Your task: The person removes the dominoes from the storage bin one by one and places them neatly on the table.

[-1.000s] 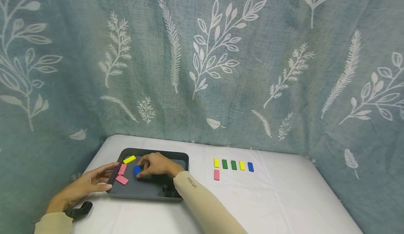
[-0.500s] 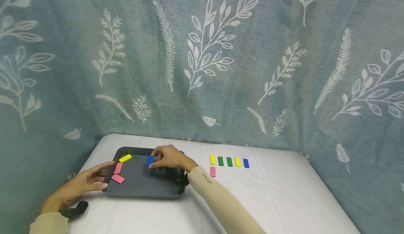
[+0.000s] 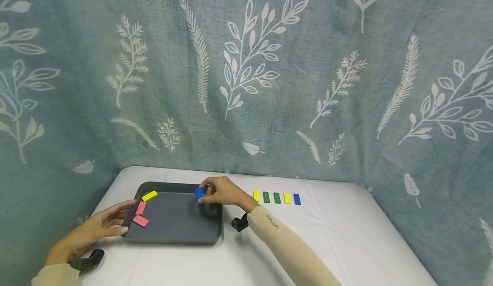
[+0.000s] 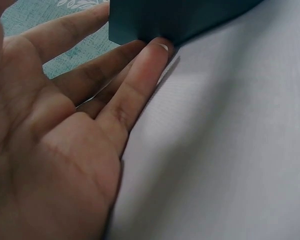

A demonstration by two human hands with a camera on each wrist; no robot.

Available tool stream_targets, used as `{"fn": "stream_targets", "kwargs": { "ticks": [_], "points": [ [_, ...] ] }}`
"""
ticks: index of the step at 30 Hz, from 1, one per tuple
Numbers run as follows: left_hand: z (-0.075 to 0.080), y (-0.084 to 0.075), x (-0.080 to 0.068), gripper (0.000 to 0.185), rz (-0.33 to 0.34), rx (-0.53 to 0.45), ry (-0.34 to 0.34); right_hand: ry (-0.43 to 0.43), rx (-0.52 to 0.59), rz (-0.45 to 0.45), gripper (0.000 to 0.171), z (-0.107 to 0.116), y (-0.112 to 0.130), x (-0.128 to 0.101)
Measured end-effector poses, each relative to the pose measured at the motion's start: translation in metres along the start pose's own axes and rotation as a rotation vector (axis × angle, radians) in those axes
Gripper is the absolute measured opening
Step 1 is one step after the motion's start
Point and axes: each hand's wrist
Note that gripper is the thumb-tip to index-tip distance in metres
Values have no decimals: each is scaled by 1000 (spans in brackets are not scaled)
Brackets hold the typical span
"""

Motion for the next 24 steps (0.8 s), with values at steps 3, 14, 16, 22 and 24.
{"fn": "stream_targets", "kwargs": {
  "ticks": [3, 14, 16, 22, 24],
  "points": [
    [-1, -1, 0, 85, 18, 14, -24, -17, 4, -11, 48, 3, -5, -10],
    [0, 0, -3, 80, -12, 15, 30, -69, -54, -64, 47, 16, -31, -46],
    [0, -1, -4, 78, -16, 9, 47, -81, -53, -78, 46, 18, -36, -53],
    [-1, -4, -5, 79, -7, -12, 53, -117, -59, -97, 45, 24, -50, -73],
    [-2, -4, -4, 80, 3, -13, 53, -125, -53, -102, 46, 25, -55, -82]
  ]
}}
Point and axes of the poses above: each hand's wrist, its own x-axis towards the middle knuckle, its own z-axis out of the back of the hand, y = z × x, and after that the axes turned 6 degrees about y, right-handed
